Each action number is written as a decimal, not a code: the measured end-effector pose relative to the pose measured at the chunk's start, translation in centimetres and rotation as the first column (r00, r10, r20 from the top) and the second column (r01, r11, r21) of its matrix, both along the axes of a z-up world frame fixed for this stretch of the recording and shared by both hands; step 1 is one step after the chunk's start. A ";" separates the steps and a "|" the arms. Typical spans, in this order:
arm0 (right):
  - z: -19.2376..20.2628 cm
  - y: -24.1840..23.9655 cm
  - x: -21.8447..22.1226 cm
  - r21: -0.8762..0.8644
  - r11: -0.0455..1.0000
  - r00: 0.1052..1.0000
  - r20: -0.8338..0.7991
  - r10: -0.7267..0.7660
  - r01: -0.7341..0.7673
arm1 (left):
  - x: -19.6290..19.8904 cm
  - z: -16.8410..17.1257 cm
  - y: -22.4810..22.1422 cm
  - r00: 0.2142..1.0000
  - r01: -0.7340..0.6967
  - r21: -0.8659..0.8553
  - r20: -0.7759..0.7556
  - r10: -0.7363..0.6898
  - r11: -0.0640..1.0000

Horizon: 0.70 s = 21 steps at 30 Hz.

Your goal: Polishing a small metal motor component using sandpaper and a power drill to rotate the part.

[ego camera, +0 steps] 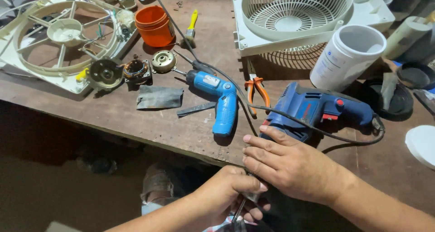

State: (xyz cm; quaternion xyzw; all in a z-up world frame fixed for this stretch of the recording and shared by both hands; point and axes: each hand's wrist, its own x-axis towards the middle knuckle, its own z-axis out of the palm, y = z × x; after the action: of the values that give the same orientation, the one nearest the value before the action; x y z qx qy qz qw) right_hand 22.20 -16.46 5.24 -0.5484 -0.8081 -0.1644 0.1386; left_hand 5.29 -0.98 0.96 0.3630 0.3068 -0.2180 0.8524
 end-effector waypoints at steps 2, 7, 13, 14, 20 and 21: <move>0.3 0.0 0.0 0.001 1.000 1.000 0.000 -0.001 0.001 | 0.0 0.1 0.2 1.000 0.005 -0.032 0.019 -0.004 0.999; 1.0 2.7 0.4 -0.310 0.951 0.997 0.073 0.013 0.011 | 0.4 1.7 -1.5 0.996 0.018 0.209 0.079 -0.035 0.978; 0.3 4.7 1.2 -0.578 0.816 0.999 0.010 0.035 -0.023 | 0.4 0.0 -0.9 1.000 0.022 0.034 -0.002 -0.022 0.999; 0.4 4.4 1.0 -0.541 0.840 0.997 0.026 0.066 -0.042 | 0.5 -0.5 -1.4 0.999 -0.043 0.062 0.027 0.041 0.997; -0.5 2.3 0.3 -0.416 0.909 0.991 0.120 0.050 0.004 | 0.0 -2.7 -1.3 0.984 0.005 0.211 0.172 -0.042 0.978; -1.0 2.0 0.3 -0.367 0.930 0.994 0.101 0.036 0.004 | -0.1 -3.1 -1.1 0.963 0.056 0.289 0.237 -0.128 0.956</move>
State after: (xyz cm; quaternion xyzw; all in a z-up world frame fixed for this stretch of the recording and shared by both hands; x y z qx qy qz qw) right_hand 22.52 -14.51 4.29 -0.5483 -0.8353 -0.0387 -0.0079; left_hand 5.20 -2.11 -2.15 0.5184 0.2058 -0.1642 0.8136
